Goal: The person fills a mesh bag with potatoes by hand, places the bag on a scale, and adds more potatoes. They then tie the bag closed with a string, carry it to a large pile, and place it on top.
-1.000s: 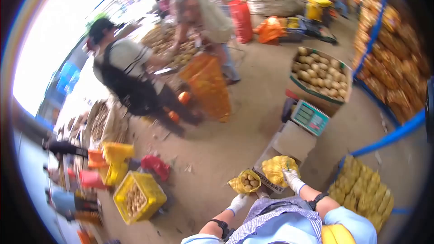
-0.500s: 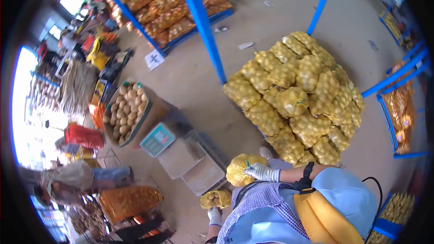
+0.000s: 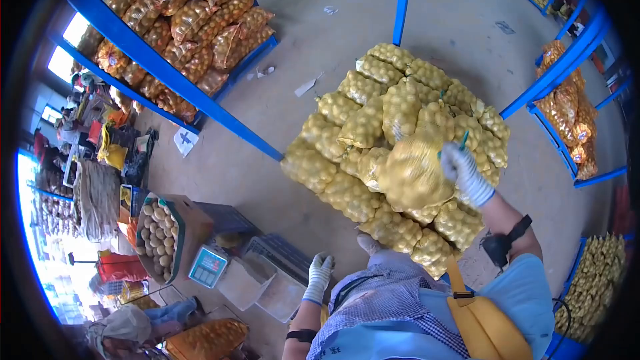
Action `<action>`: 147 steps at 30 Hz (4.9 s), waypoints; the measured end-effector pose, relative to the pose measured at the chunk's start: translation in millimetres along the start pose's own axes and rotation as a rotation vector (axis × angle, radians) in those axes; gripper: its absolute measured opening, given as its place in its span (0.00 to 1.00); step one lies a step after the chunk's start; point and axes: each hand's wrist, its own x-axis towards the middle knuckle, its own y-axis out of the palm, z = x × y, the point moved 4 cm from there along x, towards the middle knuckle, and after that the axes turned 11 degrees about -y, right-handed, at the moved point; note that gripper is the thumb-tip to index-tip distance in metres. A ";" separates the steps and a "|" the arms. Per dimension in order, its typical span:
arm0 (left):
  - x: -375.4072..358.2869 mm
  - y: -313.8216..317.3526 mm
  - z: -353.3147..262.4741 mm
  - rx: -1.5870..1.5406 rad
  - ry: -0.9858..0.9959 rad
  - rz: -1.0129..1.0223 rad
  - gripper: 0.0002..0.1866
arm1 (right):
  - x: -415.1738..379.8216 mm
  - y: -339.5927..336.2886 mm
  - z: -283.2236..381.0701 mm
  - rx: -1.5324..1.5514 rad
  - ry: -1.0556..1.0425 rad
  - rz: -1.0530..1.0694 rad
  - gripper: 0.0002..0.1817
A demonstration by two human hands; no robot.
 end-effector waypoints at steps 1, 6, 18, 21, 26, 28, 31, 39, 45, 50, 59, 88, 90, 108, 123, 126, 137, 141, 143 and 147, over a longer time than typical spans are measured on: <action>0.7 2.4 4.6 0.038 0.019 0.028 0.14 | 28.2 -25.5 -6.0 -0.016 -0.037 -0.128 0.20; -4.4 -51.1 70.6 -0.085 -0.178 -0.175 0.09 | 168.1 -127.2 -110.8 -0.408 -0.024 -0.216 0.13; -72.1 -68.0 135.0 -0.320 -0.268 -0.349 0.09 | 127.4 -104.8 -164.9 -1.664 0.429 0.206 0.38; -83.2 -57.3 142.2 -0.290 -0.209 -0.276 0.11 | 73.7 -45.1 -217.6 -1.376 0.036 0.438 0.22; -116.9 -80.3 188.4 -0.420 -0.052 -0.281 0.11 | -78.7 109.4 -317.6 -1.093 -0.004 1.042 0.17; -132.9 -99.1 233.2 -0.484 -0.058 -0.334 0.10 | -156.7 164.2 -327.8 -0.971 -0.088 1.220 0.15; -171.0 -116.7 308.2 -0.679 -0.246 -0.494 0.09 | -261.2 215.2 -348.9 -0.916 0.097 1.418 0.18; -198.7 -104.2 552.9 -0.732 -0.481 -0.925 0.13 | -388.8 271.7 -388.1 -1.070 0.027 1.934 0.21; -209.9 -103.7 514.4 -0.717 -0.481 -0.918 0.22 | -439.4 344.2 -462.7 -1.499 0.094 1.962 0.23; -178.4 -203.5 500.5 -0.435 -0.611 -1.055 0.32 | -462.3 354.6 -606.3 -1.426 0.893 1.365 0.38; -23.9 -420.8 471.0 0.333 -0.544 -1.139 0.48 | -502.7 364.1 -757.3 -1.374 0.957 0.987 0.43; -344.4 -262.3 269.0 -1.231 0.011 -0.992 0.20 | -412.2 460.8 -272.3 -0.504 0.903 1.850 0.13; -347.7 -263.0 235.6 -1.204 0.081 -1.008 0.20 | -389.2 458.7 -261.9 -0.521 0.791 1.893 0.13; -225.9 -395.0 169.0 -0.740 0.212 -0.853 0.17 | -352.0 545.6 -283.7 -0.553 0.464 1.696 0.13; -231.9 -407.6 180.8 -0.870 0.195 -0.620 0.17 | -368.6 523.7 -268.7 -0.536 0.626 1.369 0.17; -257.4 -401.6 174.7 -0.888 0.213 -0.627 0.18 | -377.3 512.9 -261.9 -0.547 0.675 1.341 0.18; -240.6 -422.0 146.2 -0.789 0.273 -0.578 0.18 | -352.8 540.1 -246.5 -0.425 0.591 1.256 0.14; -189.0 -439.1 165.2 -0.507 0.188 -0.646 0.18 | -329.6 537.7 -297.5 -0.513 0.504 1.212 0.13; -179.9 -440.3 168.8 -0.196 0.081 -0.732 0.19 | -329.7 533.8 -317.7 -0.662 0.472 1.239 0.14; -190.3 -432.6 156.2 0.266 -0.157 -0.804 0.21 | -318.6 521.4 -343.6 -0.791 0.445 1.253 0.15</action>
